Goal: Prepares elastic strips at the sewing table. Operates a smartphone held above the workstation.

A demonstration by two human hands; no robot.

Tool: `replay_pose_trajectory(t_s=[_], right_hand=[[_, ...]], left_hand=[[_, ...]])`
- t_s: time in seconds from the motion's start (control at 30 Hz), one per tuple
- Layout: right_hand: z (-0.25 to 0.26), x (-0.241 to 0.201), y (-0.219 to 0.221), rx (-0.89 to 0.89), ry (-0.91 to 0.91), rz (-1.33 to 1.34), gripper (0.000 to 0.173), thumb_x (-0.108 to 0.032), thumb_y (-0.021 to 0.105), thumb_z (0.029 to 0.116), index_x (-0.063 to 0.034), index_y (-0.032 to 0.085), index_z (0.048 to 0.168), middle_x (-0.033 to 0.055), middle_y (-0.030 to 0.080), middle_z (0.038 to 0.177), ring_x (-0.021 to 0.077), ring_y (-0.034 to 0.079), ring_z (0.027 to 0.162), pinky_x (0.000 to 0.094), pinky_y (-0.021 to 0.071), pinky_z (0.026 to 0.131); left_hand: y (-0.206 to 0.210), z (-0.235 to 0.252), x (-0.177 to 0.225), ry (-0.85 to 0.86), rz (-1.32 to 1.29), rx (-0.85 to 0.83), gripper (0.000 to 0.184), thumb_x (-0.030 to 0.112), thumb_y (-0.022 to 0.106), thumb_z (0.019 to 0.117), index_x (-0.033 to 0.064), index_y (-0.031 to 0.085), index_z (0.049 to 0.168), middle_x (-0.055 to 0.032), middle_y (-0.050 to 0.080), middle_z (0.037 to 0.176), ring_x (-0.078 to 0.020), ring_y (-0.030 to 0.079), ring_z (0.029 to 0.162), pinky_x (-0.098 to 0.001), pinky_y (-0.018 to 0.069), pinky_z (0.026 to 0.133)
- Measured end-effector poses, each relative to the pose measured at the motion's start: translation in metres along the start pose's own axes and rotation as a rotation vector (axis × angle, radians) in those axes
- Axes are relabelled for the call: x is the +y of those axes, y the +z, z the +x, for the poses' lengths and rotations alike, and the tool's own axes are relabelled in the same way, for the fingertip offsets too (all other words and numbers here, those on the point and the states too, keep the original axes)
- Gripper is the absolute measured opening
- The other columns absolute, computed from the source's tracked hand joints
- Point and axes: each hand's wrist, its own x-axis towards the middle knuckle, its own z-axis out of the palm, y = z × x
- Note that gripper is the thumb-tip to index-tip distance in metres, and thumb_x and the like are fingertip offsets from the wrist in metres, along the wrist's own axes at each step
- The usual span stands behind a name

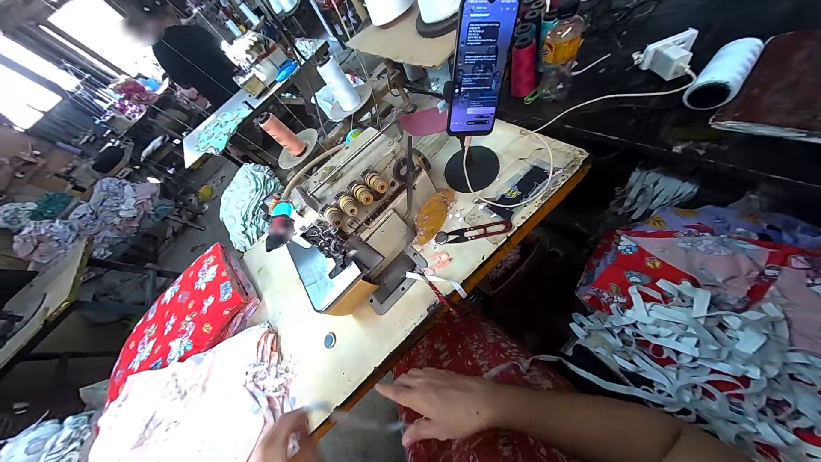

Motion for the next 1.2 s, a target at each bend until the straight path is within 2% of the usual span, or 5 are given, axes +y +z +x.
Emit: replay_pose_trajectory(t_s=[0.1, 0.27, 0.47, 0.83, 1.2], right_hand=[[-0.003, -0.001, -0.009, 0.219, -0.042, 0.143, 0.068, -0.023, 0.065, 0.1015, 0.0037, 0.035, 0.156, 0.0298, 0.056, 0.140, 0.0413, 0.054, 0.132, 0.0505, 0.0395, 0.114], [-0.013, 0.003, -0.022, 0.331, -0.076, 0.253, 0.036, -0.006, 0.057, 0.1031, 0.0082, 0.060, 0.135, 0.0267, 0.067, 0.126, 0.0342, 0.067, 0.115, 0.0423, 0.0494, 0.104], [-0.012, -0.002, -0.021, 0.289, -0.041, 0.363, 0.036, -0.008, 0.041, 0.1102, 0.0053, 0.057, 0.140, 0.0242, 0.070, 0.104, 0.0284, 0.068, 0.082, 0.0393, 0.0556, 0.081], [-0.015, -0.008, -0.020, 0.302, -0.047, 0.224, 0.029, -0.007, 0.046, 0.1077, 0.0073, 0.066, 0.124, 0.0244, 0.071, 0.107, 0.0326, 0.070, 0.092, 0.0441, 0.0542, 0.089], [-0.015, -0.017, -0.013, 0.283, -0.088, 0.202, 0.030, -0.007, 0.046, 0.1078, 0.0065, 0.067, 0.125, 0.0236, 0.071, 0.106, 0.0302, 0.069, 0.093, 0.0410, 0.0537, 0.090]], left_hand=[[0.051, -0.004, 0.037, 0.125, -0.101, -0.207, 0.015, 0.004, 0.063, 0.0953, -0.0060, 0.074, 0.094, -0.0217, 0.070, 0.092, -0.0233, 0.071, 0.089, -0.0291, 0.0577, 0.084], [0.074, 0.003, 0.051, 0.203, -0.275, -0.258, 0.013, 0.012, 0.065, 0.0963, 0.0016, 0.074, 0.095, -0.0128, 0.069, 0.092, -0.0082, 0.067, 0.094, -0.0139, 0.0504, 0.090], [0.067, 0.008, 0.046, 0.185, -0.287, -0.246, 0.014, 0.014, 0.069, 0.0948, -0.0004, 0.072, 0.095, -0.0121, 0.068, 0.088, -0.0067, 0.066, 0.091, -0.0122, 0.0499, 0.088], [0.057, 0.000, 0.042, 0.195, -0.256, -0.214, 0.016, 0.014, 0.067, 0.0965, -0.0001, 0.072, 0.094, -0.0125, 0.069, 0.088, -0.0080, 0.067, 0.091, -0.0128, 0.0499, 0.087], [0.043, -0.010, 0.040, 0.154, -0.254, -0.193, 0.018, 0.015, 0.067, 0.0967, -0.0010, 0.073, 0.095, -0.0124, 0.069, 0.088, -0.0066, 0.066, 0.091, -0.0123, 0.0492, 0.088]])
